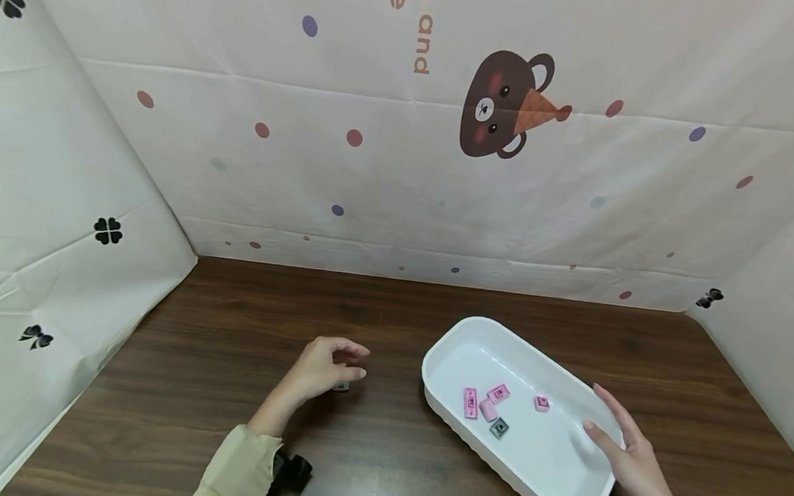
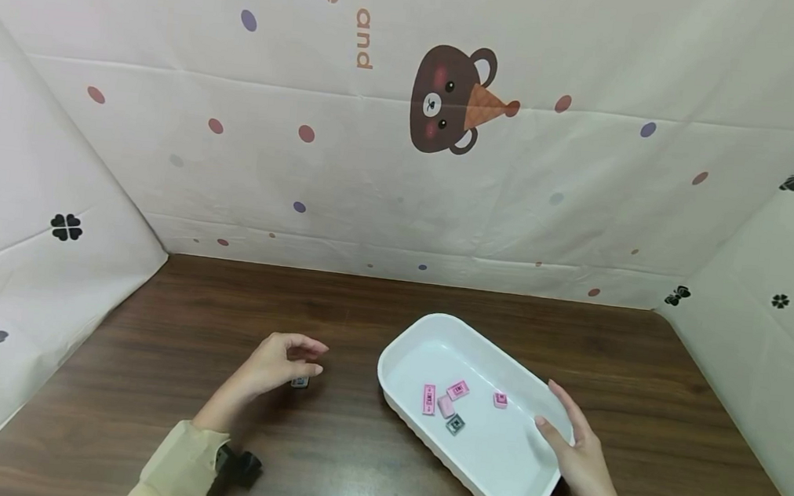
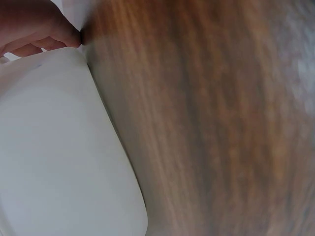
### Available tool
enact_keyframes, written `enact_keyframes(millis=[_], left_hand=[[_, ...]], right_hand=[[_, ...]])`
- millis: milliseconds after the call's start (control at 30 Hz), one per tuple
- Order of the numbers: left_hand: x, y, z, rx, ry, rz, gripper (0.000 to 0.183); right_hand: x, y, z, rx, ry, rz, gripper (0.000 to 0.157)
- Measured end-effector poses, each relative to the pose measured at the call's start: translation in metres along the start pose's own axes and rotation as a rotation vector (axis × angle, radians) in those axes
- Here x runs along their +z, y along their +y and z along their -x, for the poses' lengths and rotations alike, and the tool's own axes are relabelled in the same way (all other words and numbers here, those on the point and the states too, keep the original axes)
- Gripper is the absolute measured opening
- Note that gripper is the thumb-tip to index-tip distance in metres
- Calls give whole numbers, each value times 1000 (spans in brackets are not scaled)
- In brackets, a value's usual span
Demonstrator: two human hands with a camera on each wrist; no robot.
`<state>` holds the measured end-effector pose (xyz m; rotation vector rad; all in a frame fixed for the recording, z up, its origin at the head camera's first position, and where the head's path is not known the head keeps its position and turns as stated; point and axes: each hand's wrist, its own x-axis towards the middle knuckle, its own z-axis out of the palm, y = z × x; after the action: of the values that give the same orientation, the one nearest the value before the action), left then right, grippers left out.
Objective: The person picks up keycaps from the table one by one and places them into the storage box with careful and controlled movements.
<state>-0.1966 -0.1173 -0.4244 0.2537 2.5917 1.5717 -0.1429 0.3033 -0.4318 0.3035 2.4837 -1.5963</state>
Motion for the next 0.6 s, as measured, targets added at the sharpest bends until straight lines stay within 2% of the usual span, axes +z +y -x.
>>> enact_keyframes(millis=[267,600], left_hand=[[-5,-4,-1,-66,-12,-46,25],[-5,-13,-2,-72,-94,-77,25]], right_hand=[[-1,-1,0,6,0,4,71],[0,-1,1,0,6,16,71]])
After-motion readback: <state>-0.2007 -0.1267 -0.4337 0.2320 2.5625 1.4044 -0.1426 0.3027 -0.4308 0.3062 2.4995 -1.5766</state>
